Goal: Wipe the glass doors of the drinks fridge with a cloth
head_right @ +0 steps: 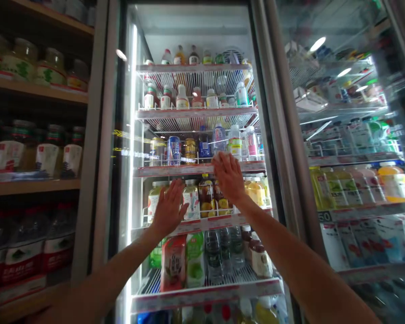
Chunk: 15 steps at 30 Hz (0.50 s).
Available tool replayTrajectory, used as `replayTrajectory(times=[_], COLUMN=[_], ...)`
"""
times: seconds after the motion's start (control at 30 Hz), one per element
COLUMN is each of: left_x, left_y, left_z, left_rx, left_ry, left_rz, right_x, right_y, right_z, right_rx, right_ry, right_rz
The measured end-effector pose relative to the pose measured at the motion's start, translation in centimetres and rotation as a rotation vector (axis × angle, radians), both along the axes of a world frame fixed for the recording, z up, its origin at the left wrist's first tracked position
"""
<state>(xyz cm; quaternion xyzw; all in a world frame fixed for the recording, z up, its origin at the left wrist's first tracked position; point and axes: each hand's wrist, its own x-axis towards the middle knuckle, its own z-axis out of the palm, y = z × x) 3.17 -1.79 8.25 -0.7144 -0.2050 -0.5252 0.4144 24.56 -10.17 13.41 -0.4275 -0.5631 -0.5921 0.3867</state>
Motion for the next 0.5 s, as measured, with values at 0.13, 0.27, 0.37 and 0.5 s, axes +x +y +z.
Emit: replayTrajectory(times=[0.13,0.27,0.37,0.5], left_x=[1.0,1.5,1.6,1.7], left_y=[0.2,0.3,0.3,0.2], left_z=[-0.6,-0.8,-0.8,-0.9], left_rx=[0.014,-0.002,-0.007,-0.014], left_ry=[-0.031,-0.068,-0.080,-0.085], left_rz=[0.006,-0.016,-0.041,-0.051], right_x=[2.1,5.3,7.1,8.8], right_y=[-0.9,-2.1,-2.8,-3.2], right_z=[-1.5,-1.2,-2.2,-3.6], right_rx=[-0.210,0.057,0.031,-0.093], right_ry=[-0.370,0.083,0.078,-0.037], right_rz=[-0.017,-0.042,-0.028,-0.057])
